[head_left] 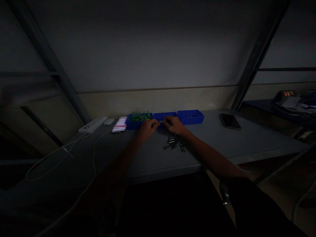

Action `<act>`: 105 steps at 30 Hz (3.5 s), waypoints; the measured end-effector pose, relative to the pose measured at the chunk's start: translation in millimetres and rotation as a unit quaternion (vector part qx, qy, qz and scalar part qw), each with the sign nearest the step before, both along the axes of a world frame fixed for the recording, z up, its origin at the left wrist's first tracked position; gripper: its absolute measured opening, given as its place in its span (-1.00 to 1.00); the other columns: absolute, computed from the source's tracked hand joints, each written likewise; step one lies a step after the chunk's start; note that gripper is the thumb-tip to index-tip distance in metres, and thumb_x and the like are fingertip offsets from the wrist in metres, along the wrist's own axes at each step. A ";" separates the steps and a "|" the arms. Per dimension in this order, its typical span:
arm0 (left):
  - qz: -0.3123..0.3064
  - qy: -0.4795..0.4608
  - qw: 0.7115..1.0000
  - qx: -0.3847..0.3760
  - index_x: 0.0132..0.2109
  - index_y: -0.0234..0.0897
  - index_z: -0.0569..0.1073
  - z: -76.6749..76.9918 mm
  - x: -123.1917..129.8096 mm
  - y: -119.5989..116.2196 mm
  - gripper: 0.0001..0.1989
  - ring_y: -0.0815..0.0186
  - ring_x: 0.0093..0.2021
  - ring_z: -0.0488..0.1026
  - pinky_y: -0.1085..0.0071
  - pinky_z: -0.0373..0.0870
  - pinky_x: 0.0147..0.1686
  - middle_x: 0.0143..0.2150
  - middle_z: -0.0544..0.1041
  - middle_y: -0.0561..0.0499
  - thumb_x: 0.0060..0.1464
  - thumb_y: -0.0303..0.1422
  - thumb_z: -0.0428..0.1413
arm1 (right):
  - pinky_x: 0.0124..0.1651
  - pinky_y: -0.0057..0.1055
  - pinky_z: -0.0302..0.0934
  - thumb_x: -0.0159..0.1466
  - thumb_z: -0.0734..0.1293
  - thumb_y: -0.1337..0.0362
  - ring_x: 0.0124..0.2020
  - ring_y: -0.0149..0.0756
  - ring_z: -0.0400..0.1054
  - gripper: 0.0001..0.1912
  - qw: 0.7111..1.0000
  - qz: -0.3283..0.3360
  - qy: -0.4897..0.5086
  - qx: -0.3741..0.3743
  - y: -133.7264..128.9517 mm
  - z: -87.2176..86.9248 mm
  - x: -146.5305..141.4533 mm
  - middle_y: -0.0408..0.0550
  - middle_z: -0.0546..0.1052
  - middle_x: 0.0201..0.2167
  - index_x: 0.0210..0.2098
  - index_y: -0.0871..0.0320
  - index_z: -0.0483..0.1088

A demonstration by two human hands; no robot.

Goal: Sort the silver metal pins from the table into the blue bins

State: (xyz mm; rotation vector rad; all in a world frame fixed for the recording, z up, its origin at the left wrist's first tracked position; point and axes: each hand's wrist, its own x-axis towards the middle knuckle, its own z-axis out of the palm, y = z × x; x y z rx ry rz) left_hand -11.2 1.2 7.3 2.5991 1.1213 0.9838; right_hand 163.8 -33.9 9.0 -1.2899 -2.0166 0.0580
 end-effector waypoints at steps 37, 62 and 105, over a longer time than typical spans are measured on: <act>-0.066 -0.153 0.984 -0.068 -0.24 -0.28 0.33 1.7 4.7 -9.8 -0.80 0.34 -0.44 0.41 0.43 0.31 -0.37 -0.52 0.41 0.09 0.09 -0.24 -0.03 | -0.40 -0.50 0.02 0.31 0.08 0.16 -0.50 -0.44 0.21 -0.65 0.997 0.021 0.078 0.021 -1.1 -2.3 -6.8 -0.15 0.37 -0.56 -0.43 0.22 0.34; -0.048 -0.157 0.984 -0.075 -0.22 -0.29 0.39 0.4 5.4 -8.6 -0.77 0.33 -0.43 0.43 0.44 0.33 -0.39 -0.49 0.45 0.06 0.07 -0.23 -0.02 | -0.35 -0.49 0.09 0.28 0.16 0.15 -0.44 -0.42 0.28 -0.72 0.998 0.009 0.056 0.036 -3.8 0.8 -8.2 -0.10 0.46 -0.45 -0.31 0.22 0.38; -0.011 -0.044 0.999 -0.027 -0.40 -0.27 0.37 -4.0 -2.8 4.4 -0.85 0.28 -0.41 0.40 0.36 0.31 -0.35 -0.46 0.47 -0.01 0.04 -0.33 -0.04 | -0.29 -0.48 0.09 0.20 0.25 0.30 -0.39 -0.38 0.30 -0.88 1.000 -0.018 -0.006 0.010 8.1 -10.5 -2.4 -0.07 0.49 -0.40 -0.31 0.20 0.40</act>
